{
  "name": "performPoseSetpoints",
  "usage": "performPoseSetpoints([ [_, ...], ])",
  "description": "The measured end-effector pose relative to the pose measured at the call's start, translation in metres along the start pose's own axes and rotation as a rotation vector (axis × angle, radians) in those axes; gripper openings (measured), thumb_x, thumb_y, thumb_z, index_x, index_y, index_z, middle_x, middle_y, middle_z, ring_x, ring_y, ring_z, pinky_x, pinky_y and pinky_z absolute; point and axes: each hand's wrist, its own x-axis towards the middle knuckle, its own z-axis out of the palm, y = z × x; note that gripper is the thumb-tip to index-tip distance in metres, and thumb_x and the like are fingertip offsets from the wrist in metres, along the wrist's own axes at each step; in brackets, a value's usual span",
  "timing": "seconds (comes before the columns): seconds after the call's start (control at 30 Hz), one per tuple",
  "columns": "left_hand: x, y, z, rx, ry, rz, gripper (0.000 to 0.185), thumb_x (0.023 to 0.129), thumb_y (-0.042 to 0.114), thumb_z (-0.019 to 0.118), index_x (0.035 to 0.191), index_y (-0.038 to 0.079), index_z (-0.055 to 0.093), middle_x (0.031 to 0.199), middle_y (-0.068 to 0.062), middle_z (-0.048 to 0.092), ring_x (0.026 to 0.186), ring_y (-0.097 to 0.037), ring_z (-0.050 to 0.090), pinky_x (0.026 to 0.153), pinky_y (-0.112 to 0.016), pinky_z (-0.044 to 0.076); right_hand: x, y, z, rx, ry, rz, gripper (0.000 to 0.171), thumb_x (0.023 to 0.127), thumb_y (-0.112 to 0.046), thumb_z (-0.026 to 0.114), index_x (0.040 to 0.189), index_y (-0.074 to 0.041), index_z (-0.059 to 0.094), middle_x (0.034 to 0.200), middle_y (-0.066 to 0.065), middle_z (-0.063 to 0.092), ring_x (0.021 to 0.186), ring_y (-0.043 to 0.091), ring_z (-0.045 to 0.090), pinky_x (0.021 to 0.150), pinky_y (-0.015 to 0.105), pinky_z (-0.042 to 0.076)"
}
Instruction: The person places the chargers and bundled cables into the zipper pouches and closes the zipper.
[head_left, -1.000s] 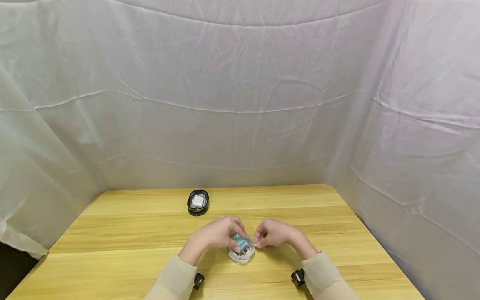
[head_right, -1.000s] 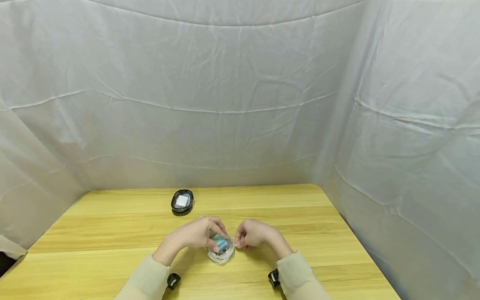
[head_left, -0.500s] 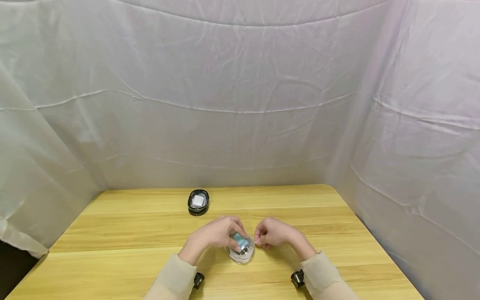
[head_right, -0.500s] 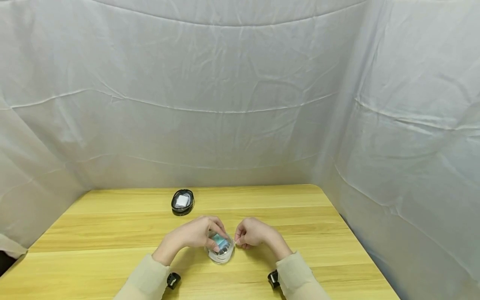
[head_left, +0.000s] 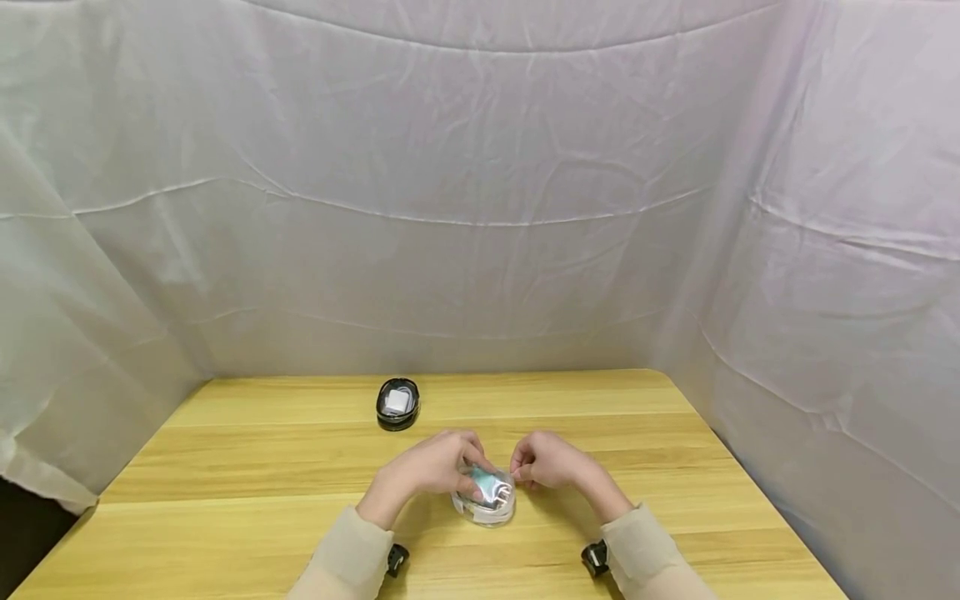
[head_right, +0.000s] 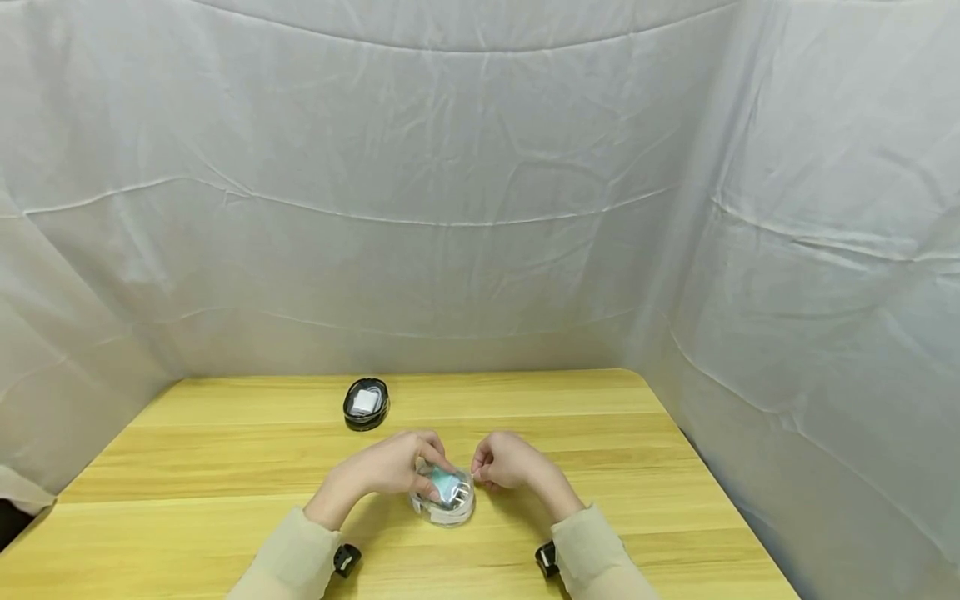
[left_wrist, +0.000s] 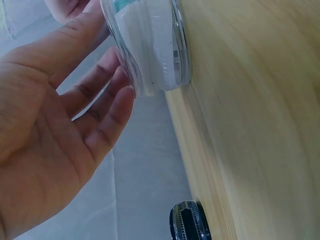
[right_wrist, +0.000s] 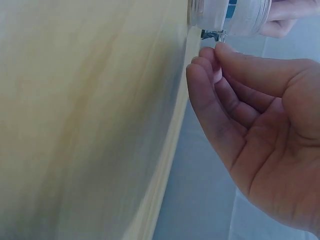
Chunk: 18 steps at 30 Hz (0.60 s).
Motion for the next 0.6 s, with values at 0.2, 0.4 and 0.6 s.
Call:
performPoseSetpoints([
  [0.2,0.0003,0.0001,0.0006,0.000,0.002,0.018,0.034,0.079,0.016,0.091,0.111,0.016,0.082,0.106,0.009,0.066,0.101,-0.015,0.062,0.092,-0.028,0.052,-0.0002,0.0005,0.0005,0.016,0.000,-0.001,0.015,0.092,0.007,0.070,0.083,-0.004,0.069,0.076,0.007,0.068,0.068,0.020,0.065,0.060,0.032,0.058],
  [0.4,0.0021,0.0008,0.0026,0.020,0.006,0.075,0.034,0.080,0.018,0.090,0.113,0.018,0.082,0.109,0.010,0.068,0.102,-0.008,0.061,0.095,-0.029,0.053,0.0007,0.0020,0.0002,0.015,-0.009,-0.015,0.011,0.092,0.007,0.070,0.085,-0.002,0.070,0.076,0.007,0.068,0.067,0.018,0.064,0.058,0.027,0.056],
  [0.6,0.0038,0.0013,0.0041,0.009,-0.001,0.079,0.033,0.080,0.018,0.090,0.112,0.020,0.082,0.110,0.010,0.067,0.103,-0.008,0.061,0.095,-0.029,0.053,0.0014,0.0032,-0.0008,0.023,-0.022,-0.014,0.008,0.092,0.006,0.070,0.087,0.000,0.071,0.077,0.007,0.068,0.068,0.018,0.065,0.061,0.032,0.059],
])
